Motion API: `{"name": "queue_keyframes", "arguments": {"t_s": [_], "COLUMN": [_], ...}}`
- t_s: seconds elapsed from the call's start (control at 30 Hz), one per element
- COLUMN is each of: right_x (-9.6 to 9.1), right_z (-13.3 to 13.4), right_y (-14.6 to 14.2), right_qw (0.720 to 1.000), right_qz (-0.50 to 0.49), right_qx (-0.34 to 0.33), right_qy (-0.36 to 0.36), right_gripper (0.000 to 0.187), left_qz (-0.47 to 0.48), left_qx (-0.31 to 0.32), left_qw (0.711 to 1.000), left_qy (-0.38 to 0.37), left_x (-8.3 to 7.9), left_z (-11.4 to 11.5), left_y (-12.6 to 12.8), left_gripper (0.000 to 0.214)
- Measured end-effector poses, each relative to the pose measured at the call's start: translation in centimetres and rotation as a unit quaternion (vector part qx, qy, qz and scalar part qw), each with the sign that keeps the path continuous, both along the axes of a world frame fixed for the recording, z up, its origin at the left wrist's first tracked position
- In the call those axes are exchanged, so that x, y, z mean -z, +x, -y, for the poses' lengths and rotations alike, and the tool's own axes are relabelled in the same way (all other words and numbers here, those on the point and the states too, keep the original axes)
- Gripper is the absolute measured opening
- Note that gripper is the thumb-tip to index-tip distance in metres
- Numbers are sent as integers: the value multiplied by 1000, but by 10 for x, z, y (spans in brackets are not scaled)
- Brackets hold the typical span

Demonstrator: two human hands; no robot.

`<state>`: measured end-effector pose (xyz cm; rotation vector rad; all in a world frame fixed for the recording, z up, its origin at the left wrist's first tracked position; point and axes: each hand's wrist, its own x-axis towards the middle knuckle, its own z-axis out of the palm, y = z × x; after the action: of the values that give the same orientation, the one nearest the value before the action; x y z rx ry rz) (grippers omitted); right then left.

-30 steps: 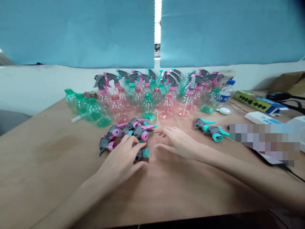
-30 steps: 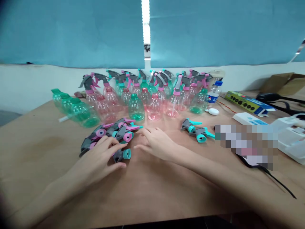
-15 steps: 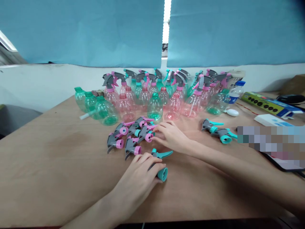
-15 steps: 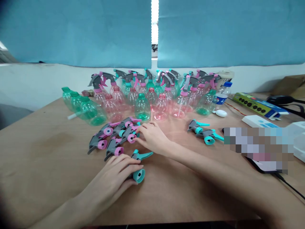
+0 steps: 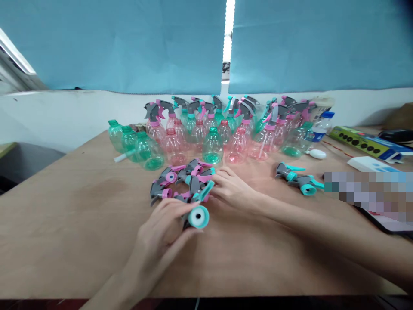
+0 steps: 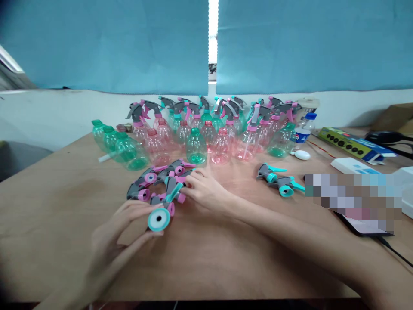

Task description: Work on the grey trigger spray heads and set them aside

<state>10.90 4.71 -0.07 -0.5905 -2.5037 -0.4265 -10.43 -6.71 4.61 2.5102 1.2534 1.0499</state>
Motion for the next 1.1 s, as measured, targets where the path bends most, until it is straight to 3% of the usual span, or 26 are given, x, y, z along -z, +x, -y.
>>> {"name": "queue_keyframes", "arguments": {"t_s": [0.2,0.3,0.4,0.5,0.63,0.83,1.1], "right_x": [-4,-4,0,5,10,13,11], "right_z": [24,35,43,47,47,34,24], "right_y": [34,48,56,59,59,46,19], "right_qw": [999,997,993,991,992,989,989], "right_qz": [-48,-69,-83,-67,-45,-28,-8], "right_qx": [-1,23,50,68,86,95,81], "right_qy": [5,-14,-68,-90,-83,-105,-123], "right_gripper": [31,30,26,25,26,22,20], "left_qz": [43,18,-67,-151,-209,-242,-212], "left_qx": [-113,-71,13,41,20,-40,-70], "left_qw": [992,996,996,986,975,965,970], "left_qy": [35,59,57,56,72,91,97], "left_x": [2,7,16,23,24,18,10], "left_z": [-9,-6,-4,-7,-18,-25,-21], "left_y": [-7,5,24,38,38,15,9], "left_gripper": [23,23,20,15,14,15,14]}}
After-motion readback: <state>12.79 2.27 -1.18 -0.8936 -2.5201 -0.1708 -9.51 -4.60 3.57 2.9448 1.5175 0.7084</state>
